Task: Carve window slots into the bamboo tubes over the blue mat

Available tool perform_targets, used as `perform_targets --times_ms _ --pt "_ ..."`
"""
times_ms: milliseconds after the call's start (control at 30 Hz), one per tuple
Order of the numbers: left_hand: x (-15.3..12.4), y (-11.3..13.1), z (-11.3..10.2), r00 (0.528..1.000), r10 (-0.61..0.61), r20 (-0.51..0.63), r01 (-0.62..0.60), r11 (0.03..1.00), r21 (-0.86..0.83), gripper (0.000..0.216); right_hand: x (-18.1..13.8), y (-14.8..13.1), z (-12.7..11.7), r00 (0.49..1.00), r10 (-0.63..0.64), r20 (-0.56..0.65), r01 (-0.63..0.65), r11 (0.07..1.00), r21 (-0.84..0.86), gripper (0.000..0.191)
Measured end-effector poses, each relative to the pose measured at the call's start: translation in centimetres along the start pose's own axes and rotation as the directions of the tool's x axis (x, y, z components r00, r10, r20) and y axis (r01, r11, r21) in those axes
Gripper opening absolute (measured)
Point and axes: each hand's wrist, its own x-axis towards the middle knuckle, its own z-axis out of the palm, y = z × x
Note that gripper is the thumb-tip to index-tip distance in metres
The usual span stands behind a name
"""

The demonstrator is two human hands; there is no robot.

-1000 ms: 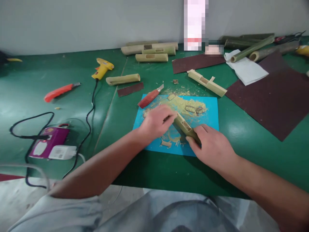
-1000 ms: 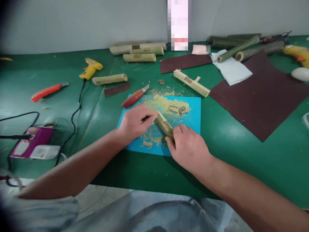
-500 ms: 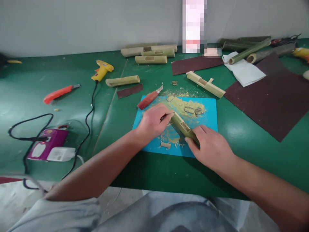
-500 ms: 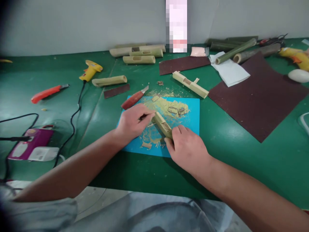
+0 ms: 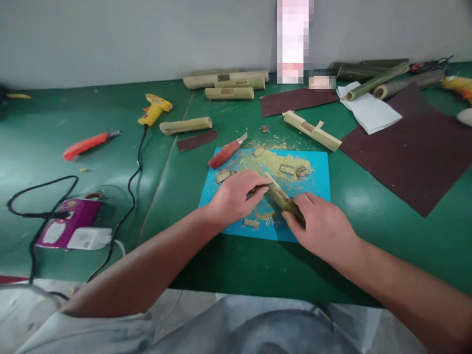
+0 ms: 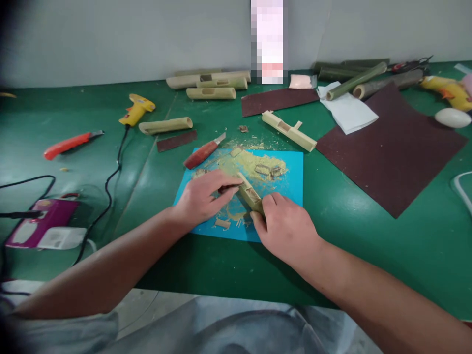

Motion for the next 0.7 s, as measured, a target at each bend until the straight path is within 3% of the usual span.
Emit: perform_targets --times_ms 200,500,700 --pt "0.54 0.64 -0.25 0.981 -0.093 -0.169 0.084 0.995 -0.061 0.013 -0.02 0.08 0.08 1.000 0.007 -0.002 -0.007 1.000 0.011 0.021" --pt "0.62 0.99 -0.22 0.919 -0.364 -0.151 0.322 0.914 -0.246 0.011 0.05 0.10 0.00 1.000 0.015 0.016 -0.015 1.000 0.007 0.020" --pt "0.63 0.60 -0.11 0.903 -0.401 -0.155 0.360 0.902 -0.237 0.013 0.05 0.05 -0.01 1.000 0.018 0.025 -0.018 1.000 0.006 0.020"
